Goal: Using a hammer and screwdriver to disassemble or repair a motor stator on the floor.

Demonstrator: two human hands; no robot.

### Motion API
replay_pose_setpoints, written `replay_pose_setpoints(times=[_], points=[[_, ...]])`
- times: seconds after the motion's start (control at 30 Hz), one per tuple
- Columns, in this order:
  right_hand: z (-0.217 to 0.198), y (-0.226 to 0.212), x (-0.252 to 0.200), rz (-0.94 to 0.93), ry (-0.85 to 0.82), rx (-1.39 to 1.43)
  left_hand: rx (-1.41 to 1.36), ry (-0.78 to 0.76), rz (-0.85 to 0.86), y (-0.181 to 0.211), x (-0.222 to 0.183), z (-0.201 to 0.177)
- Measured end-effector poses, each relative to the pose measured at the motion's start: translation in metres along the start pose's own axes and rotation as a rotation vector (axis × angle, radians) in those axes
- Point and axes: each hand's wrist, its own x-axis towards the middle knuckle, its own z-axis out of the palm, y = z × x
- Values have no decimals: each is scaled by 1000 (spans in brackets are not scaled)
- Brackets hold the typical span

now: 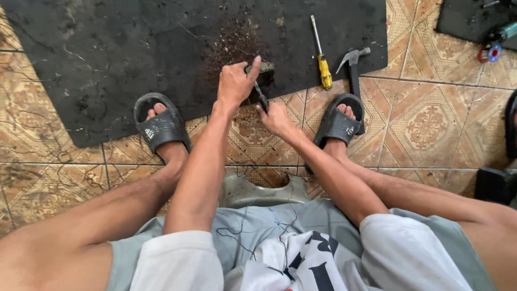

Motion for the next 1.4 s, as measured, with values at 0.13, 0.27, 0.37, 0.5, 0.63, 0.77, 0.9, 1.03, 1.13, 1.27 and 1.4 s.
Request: replay_pose_setpoints(times=[0.13, 0.27, 0.37, 0.5, 0.63, 0.77, 0.9, 1.03, 1.13, 1.27, 1.4], points=[[-42, -45, -46, 259, -287, 938, 4, -39, -25, -11, 2, 8], [-58, -19, -49, 361, -370, 1186, 15, -77, -31, -4, 1, 5], [-45, -9, -38, 396, -426, 1517, 24, -77, -58, -6, -2, 2], [-35, -8, -33, 305, -348, 1272, -22, -75, -35, 7, -9, -1], [-59, -29, -32, 87, -309, 664, -5, 23, 80, -9, -1, 1], [-54, -34, -30, 97, -190, 335, -2, 9, 121, -14, -1, 11], [-55, -43, -36, 98, -128, 62, 16, -2, 185, -15, 1, 17], [-47, -43, -41, 22, -67, -117, -7, -34, 210, -33, 7, 39], [-26, -3, -21, -283, 129, -359, 112, -80, 312, -24, 10, 34], [-33, -4, -25, -266, 207, -306, 229, 25, 230, 12, 3, 13], [-60, -36, -44, 2, -188, 202, 89, 5, 142, -1, 5, 14]])
